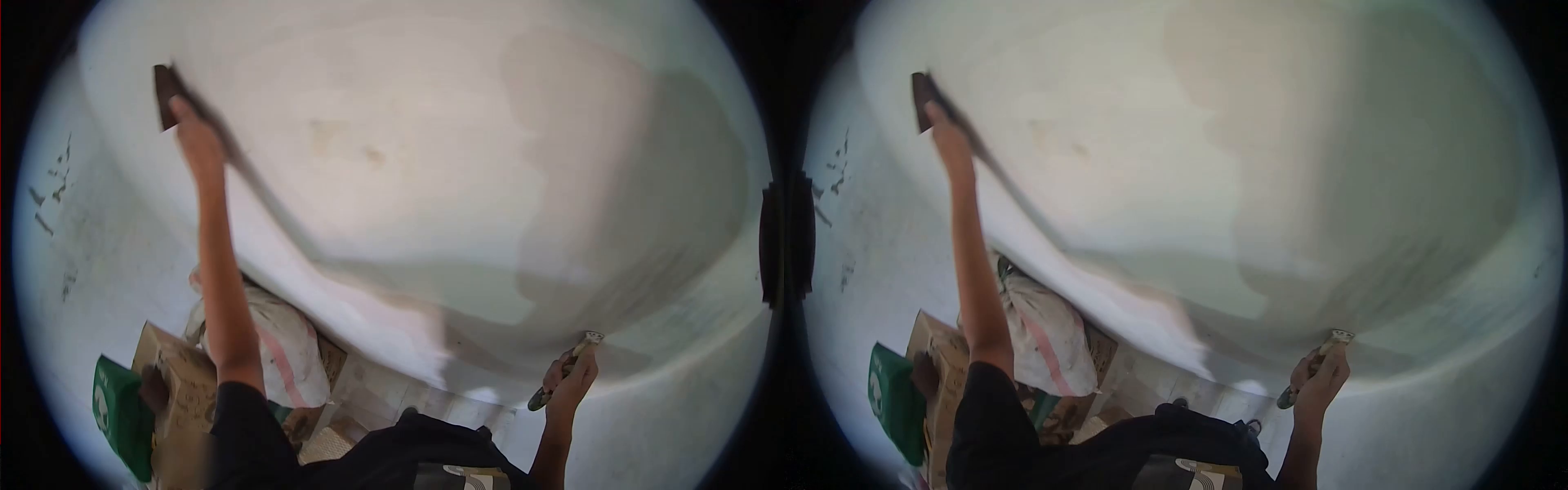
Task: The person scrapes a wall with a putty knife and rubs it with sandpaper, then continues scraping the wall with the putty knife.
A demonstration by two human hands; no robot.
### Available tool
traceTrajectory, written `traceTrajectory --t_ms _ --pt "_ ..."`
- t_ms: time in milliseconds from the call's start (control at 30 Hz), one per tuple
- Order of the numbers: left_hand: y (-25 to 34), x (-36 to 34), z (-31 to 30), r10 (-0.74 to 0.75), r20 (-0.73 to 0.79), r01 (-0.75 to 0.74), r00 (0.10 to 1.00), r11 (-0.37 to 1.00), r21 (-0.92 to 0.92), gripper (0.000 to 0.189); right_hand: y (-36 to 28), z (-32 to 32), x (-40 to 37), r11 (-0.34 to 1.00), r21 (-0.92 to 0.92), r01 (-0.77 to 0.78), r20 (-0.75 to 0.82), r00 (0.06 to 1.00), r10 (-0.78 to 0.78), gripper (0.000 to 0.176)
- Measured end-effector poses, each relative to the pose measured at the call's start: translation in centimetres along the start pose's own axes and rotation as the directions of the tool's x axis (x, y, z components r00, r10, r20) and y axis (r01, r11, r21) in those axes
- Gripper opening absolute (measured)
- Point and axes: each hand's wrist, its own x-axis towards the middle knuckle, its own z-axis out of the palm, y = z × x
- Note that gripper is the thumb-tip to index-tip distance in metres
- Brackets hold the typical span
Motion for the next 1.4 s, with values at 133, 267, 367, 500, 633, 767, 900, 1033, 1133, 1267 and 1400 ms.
traceTrajectory --t_ms 133,267,367,500,633,767,900,1033,1133,1267,1400 --pt "-0.3 -10.1 1.7 0.324 0.083 -0.323 0.942 0.946 -0.018 0.065 6.5 1.6 -2.7 0.975 -0.027 -0.222 0.052 0.973 0.224 0.048" --pt "0.2 -11.1 0.1 0.425 0.177 -0.413 0.888 0.905 -0.097 0.060 5.6 3.2 -2.5 0.975 0.002 -0.221 0.016 0.975 0.221 0.051" --pt "1.7 -11.2 1.4 0.334 0.179 -0.295 0.926 0.931 -0.215 0.062 8.4 2.5 -1.3 0.995 -0.065 -0.072 -0.006 0.997 0.071 0.050" --pt "6.6 -19.9 2.9 0.504 0.470 -0.527 0.725 0.845 -0.093 0.060 7.2 4.1 -2.4 0.997 0.018 -0.081 -0.042 0.996 0.081 0.050" --pt "5.8 -14.3 2.8 0.493 0.212 -0.456 0.844 0.867 -0.200 0.055 6.8 4.1 -2.5 0.999 -0.012 -0.049 -0.063 0.997 0.048 0.049" --pt "6.9 -21.9 4.9 0.424 0.435 -0.480 0.794 0.877 0.022 0.052 7.2 3.7 -2.5 0.997 0.000 -0.077 -0.113 0.991 0.076 0.049" --pt "6.3 -21.7 3.2 0.505 0.560 -0.482 0.657 0.852 -0.203 0.057 5.9 3.7 -2.1 0.998 -0.028 -0.053 -0.149 0.988 0.049 0.050" --pt "9.0 -19.0 4.4 0.407 0.281 -0.381 0.869 0.913 -0.144 0.068 5.7 3.1 -1.3 0.998 -0.058 0.019 -0.186 0.982 -0.029 0.053" --pt "9.6 -28.7 4.6 0.496 0.679 -0.420 0.542 0.859 -0.293 0.066 7.1 3.5 -2.2 0.991 -0.090 -0.103 -0.093 0.991 0.095 0.051" --pt "6.5 -37.9 1.7 0.522 0.765 -0.193 0.378 0.852 -0.486 0.065 2.3 3.2 -0.2 0.999 0.030 -0.041 -0.181 0.982 0.046 0.051" --pt "0.6 -44.5 -4.6 -0.205 0.917 0.567 0.343 0.824 -0.028 0.039 2.7 2.1 -0.6 0.996 0.047 -0.075 -0.079 0.994 0.079 0.050"
